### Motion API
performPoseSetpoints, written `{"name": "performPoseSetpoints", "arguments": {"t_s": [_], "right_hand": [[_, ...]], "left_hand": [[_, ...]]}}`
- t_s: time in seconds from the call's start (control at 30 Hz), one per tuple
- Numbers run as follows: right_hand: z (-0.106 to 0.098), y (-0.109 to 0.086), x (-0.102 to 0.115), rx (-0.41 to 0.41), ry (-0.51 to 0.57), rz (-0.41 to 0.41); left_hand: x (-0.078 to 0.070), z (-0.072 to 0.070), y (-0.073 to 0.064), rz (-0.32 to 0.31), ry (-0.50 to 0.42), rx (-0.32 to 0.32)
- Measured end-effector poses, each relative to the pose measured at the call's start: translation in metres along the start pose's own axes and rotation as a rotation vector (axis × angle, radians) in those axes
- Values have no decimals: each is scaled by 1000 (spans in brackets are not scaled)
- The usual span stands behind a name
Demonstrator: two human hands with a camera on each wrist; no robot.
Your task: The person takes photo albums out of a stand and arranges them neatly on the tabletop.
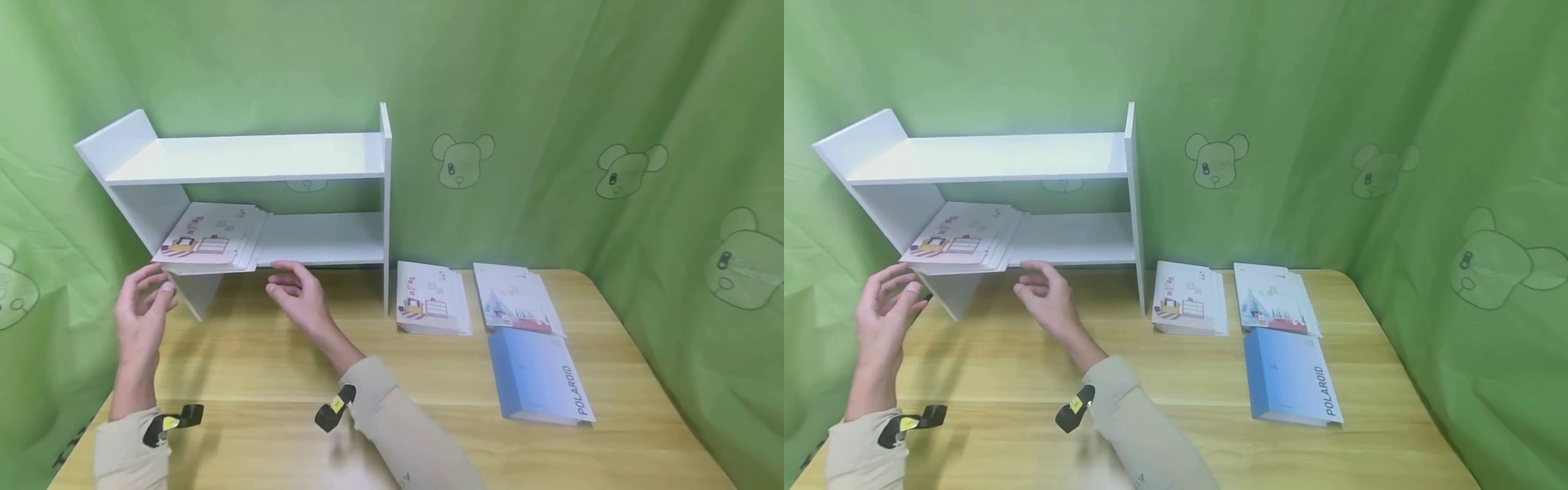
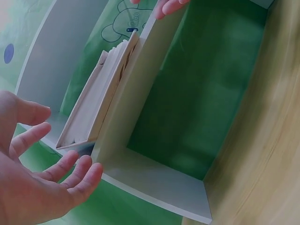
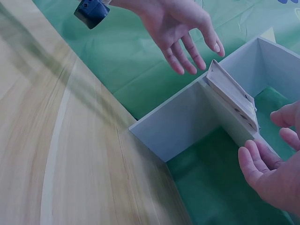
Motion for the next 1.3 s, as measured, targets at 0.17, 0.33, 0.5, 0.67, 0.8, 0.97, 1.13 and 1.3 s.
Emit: {"name": "performPoseSetpoints", "arguments": {"t_s": [0.17, 0.33, 0.5, 0.67, 0.8, 0.97, 1.13, 1.3], "right_hand": [[4, 5, -1, 1, 19, 9], [8, 10, -4, -3, 15, 21], [10, 14, -5, -10, 32, 29], [14, 18, -6, -11, 45, 42], [16, 22, -7, -17, 48, 51], [18, 26, -6, -26, 47, 54], [21, 33, -5, -37, 72, 51], [25, 36, -7, -56, 91, 57]], "left_hand": [[4, -2, 3, -24, -45, 22], [5, -4, 6, -23, -84, 59], [4, -2, 12, -9, -99, 93], [5, -1, 16, -25, -129, 85], [4, 1, 19, -29, -136, 85], [3, 4, 26, -35, -109, 87], [4, 6, 31, -38, -96, 95], [8, 6, 32, -52, -101, 90]]}}
Point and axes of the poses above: each hand's wrist, its own y-axis towards the middle knuckle, its own z-axis out of the palm, x = y × z, the point moved 9 cm from there along y, towards the middle knuckle, and after that the axes turned 8 degrees about x, right-handed, at the moved point
